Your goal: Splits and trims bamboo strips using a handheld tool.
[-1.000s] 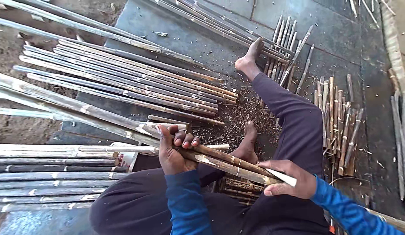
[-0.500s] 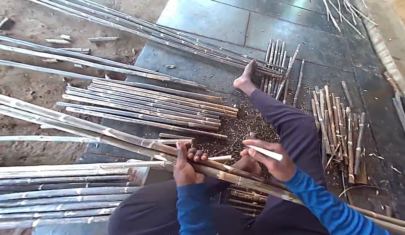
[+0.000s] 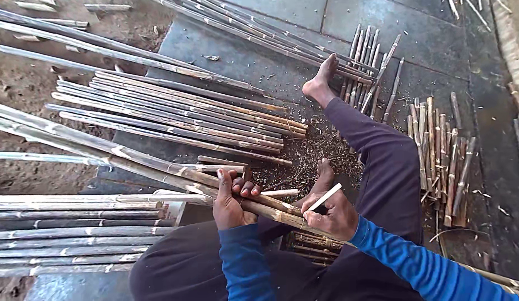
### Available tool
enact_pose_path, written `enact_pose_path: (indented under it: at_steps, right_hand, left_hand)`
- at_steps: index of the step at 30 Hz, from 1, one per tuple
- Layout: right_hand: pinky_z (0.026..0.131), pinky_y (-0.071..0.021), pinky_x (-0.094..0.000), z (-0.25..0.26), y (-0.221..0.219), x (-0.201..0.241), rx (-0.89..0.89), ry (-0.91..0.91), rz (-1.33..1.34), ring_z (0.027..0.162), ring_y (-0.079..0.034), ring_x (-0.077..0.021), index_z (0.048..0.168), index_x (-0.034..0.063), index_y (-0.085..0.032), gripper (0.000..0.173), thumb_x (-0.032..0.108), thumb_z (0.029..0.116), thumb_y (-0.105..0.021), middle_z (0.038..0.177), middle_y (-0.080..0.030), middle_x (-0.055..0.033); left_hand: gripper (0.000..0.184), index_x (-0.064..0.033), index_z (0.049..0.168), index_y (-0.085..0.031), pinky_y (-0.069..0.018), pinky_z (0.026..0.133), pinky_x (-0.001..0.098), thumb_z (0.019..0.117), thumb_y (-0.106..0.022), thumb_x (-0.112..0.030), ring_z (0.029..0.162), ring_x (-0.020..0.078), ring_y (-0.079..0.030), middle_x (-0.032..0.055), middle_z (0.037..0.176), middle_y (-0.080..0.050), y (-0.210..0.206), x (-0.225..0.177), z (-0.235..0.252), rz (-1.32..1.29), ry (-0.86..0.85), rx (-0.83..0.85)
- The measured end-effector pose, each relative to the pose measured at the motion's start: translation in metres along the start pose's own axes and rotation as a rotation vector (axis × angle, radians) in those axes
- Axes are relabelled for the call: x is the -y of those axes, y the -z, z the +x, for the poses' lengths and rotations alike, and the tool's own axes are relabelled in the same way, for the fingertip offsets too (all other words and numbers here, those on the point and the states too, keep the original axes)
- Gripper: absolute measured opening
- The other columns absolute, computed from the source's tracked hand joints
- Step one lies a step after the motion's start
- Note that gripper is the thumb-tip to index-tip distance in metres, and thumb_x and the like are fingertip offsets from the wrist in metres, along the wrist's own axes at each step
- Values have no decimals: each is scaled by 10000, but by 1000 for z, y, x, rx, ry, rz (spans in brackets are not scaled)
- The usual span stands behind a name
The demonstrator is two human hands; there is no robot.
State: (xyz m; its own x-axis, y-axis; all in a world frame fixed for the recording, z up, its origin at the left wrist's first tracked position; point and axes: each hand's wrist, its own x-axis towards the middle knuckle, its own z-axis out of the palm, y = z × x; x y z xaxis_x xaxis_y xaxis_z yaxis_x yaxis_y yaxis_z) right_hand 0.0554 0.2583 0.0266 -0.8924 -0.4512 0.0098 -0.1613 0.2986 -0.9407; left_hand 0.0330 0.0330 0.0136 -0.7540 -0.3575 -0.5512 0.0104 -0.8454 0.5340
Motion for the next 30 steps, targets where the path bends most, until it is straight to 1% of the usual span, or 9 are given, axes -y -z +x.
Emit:
enact_pose_path:
  at_steps: [4, 7, 10, 12, 15, 18, 24, 28, 30]
  right_hand:
    - [573, -574, -285, 0, 0, -1, 33, -62, 42, 634, -657, -33, 806, 121, -768, 92, 140, 862, -697, 771, -739, 48]
    - [403, -411, -214, 9, 1, 6, 15, -568, 325, 431, -491, -52, 880, 28, -745, 86, 85, 900, -685, 612, -618, -26]
    - [356, -336, -195, 27, 4, 1, -66, -944, 552, 399, -443, -54, 944, 2, -751, 81, 68, 933, -706, 620, -624, -73]
    - [407, -426, -211, 22, 11, -2, -135, -819, 609, 477, -531, -80, 1054, 18, -747, 140, 88, 964, -665, 699, -655, -84]
    - [726, -628, -376, -11, 47, -6, 64, -405, 412, 798, -723, -199, 1265, 27, -684, 324, 204, 998, -636, 952, -752, -126]
    - [923, -594, -338, -55, 83, -6, 377, -267, -20, 1021, -690, -91, 1378, 131, -634, 652, 521, 876, -777, 1143, -731, -5]
    - [955, -601, -332, -52, 55, 3, 132, -35, -286, 1058, -721, -102, 1307, 82, -709, 502, 353, 892, -791, 1146, -763, -60]
    - [847, -628, -444, -17, 7, 13, 6, 26, -461, 975, -744, -188, 1303, 128, -711, 489, 362, 878, -771, 1092, -764, -69]
    - [883, -627, -408, -8, -1, 22, -22, -5, -376, 1002, -737, -127, 1284, 164, -728, 484, 435, 885, -770, 1107, -770, -7]
  left_hand:
    - [276, -205, 951, -606, -499, 456, 215, 1087, -477, -407, 434, 37, -481, -94, 563, -457, 0, 1, 0, -14, 8, 13]
    - [288, -200, 947, -601, -495, 444, 214, 1091, -465, -410, 432, 41, -486, -90, 563, -459, 4, 1, 0, -34, 10, 30]
    - [303, -190, 947, -597, -499, 449, 219, 1094, -452, -412, 434, 49, -489, -85, 567, -459, 2, 1, 0, -57, 11, 65]
    - [314, -184, 951, -608, -509, 456, 223, 1096, -447, -412, 441, 53, -501, -78, 571, -471, -1, 1, 1, -75, 7, 93]
    - [310, -186, 948, -615, -521, 463, 226, 1092, -458, -411, 443, 55, -507, -79, 569, -474, -4, -2, 1, -69, -2, 96]
    - [281, -191, 960, -615, -525, 482, 229, 1087, -479, -402, 454, 56, -508, -84, 574, -473, -6, -2, 3, -19, -25, 48]
    - [306, -180, 1225, -619, -634, 812, 377, 1099, -447, -400, 856, 155, -732, -11, 915, -716, -17, 37, -32, 115, -42, 76]
    - [359, -127, 1108, -619, -641, 648, 423, 1095, -441, -438, 562, 163, -649, -12, 628, -566, -29, 64, -55, -17, 54, 68]
    - [362, -117, 1066, -619, -615, 563, 378, 1099, -432, -425, 468, 127, -563, -34, 564, -475, -29, 50, -50, -36, 5, 94]
